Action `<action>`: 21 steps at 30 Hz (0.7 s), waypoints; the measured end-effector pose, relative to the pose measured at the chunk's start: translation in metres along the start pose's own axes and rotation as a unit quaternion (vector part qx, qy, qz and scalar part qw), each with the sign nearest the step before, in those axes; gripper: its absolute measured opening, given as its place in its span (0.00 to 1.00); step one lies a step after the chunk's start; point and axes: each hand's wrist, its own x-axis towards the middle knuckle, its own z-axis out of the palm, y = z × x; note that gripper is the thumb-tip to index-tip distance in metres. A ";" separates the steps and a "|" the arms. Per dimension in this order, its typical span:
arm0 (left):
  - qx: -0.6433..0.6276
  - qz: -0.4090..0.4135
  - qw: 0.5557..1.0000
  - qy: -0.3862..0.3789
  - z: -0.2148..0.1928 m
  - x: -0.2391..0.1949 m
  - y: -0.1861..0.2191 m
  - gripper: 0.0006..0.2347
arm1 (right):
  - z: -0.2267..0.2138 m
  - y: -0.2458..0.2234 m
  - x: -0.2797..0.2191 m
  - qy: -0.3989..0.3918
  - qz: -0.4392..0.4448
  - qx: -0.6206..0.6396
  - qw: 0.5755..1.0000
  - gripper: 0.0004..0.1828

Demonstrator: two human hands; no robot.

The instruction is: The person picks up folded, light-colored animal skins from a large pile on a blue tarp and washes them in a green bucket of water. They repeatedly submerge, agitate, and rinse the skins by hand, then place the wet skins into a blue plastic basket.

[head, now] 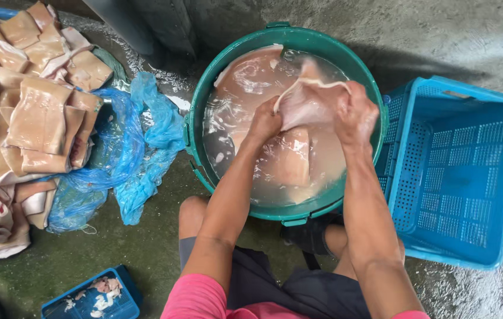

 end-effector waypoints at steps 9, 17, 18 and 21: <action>-0.320 -0.203 0.924 0.046 -0.001 -0.024 -0.005 0.29 | -0.041 -0.048 -0.056 -0.106 -0.181 -0.008 0.978 0.13; 0.143 0.030 0.975 0.169 0.008 -0.063 -0.003 0.35 | 0.030 -0.012 -0.059 -0.456 -0.053 0.127 0.879 0.12; 0.179 0.003 0.974 0.139 0.008 -0.065 0.003 0.35 | 0.030 -0.010 -0.054 -0.398 0.002 0.113 0.910 0.14; 0.200 -0.101 0.972 0.068 0.006 -0.073 -0.008 0.30 | 0.028 -0.009 -0.046 -0.220 0.171 0.070 0.958 0.24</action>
